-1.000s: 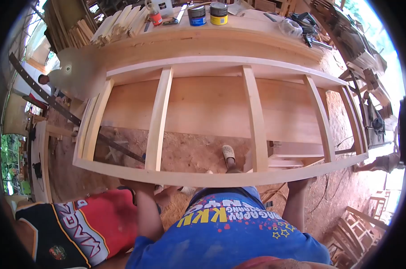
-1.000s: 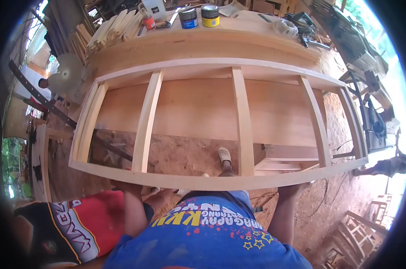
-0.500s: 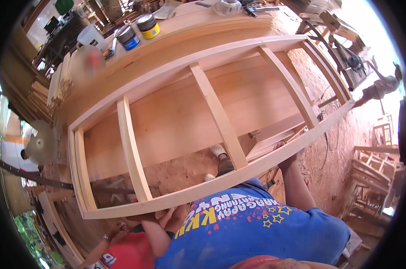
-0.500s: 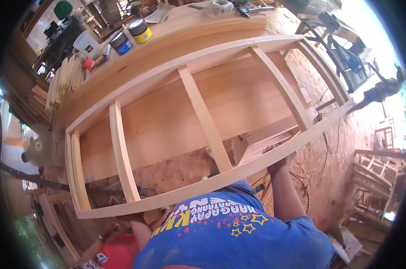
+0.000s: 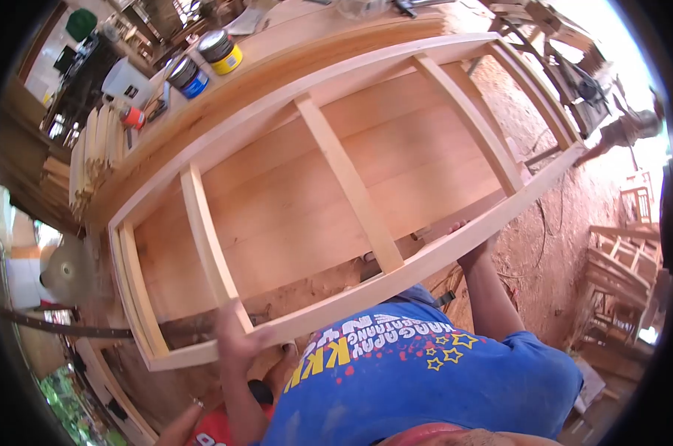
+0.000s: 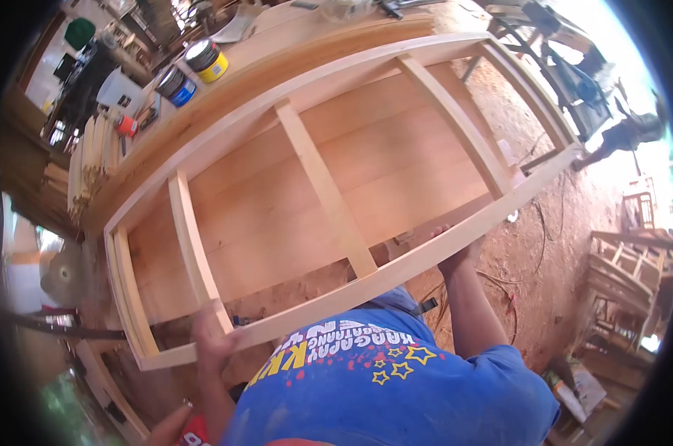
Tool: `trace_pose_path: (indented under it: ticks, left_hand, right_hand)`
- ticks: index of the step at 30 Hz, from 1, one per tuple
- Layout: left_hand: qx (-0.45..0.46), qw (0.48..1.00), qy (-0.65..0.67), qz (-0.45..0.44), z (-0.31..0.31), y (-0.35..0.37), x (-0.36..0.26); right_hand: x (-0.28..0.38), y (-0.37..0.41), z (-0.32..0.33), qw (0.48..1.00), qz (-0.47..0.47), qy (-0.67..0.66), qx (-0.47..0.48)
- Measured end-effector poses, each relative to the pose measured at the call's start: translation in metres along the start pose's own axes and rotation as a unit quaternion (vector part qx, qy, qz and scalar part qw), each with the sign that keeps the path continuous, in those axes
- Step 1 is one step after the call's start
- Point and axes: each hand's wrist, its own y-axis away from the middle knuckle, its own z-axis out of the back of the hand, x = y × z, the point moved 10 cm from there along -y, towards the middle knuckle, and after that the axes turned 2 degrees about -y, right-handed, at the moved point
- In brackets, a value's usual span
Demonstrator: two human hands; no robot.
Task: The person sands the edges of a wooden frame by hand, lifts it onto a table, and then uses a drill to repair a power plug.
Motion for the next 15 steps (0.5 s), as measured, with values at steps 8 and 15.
trace_pose_path:
  ticks: [8, 15]
  left_hand:
    - [0.306, 0.943, -0.117, -0.05, -0.105, -0.026, -0.035]
    - [0.326, 0.933, -0.147, -0.045, -0.081, -0.043, -0.032]
  right_hand:
    - [-0.011, -0.044, 0.014, 1.0, -0.007, 0.004, 0.014]
    - [0.082, -0.024, 0.007, 0.957, 0.139, 0.233, -0.104]
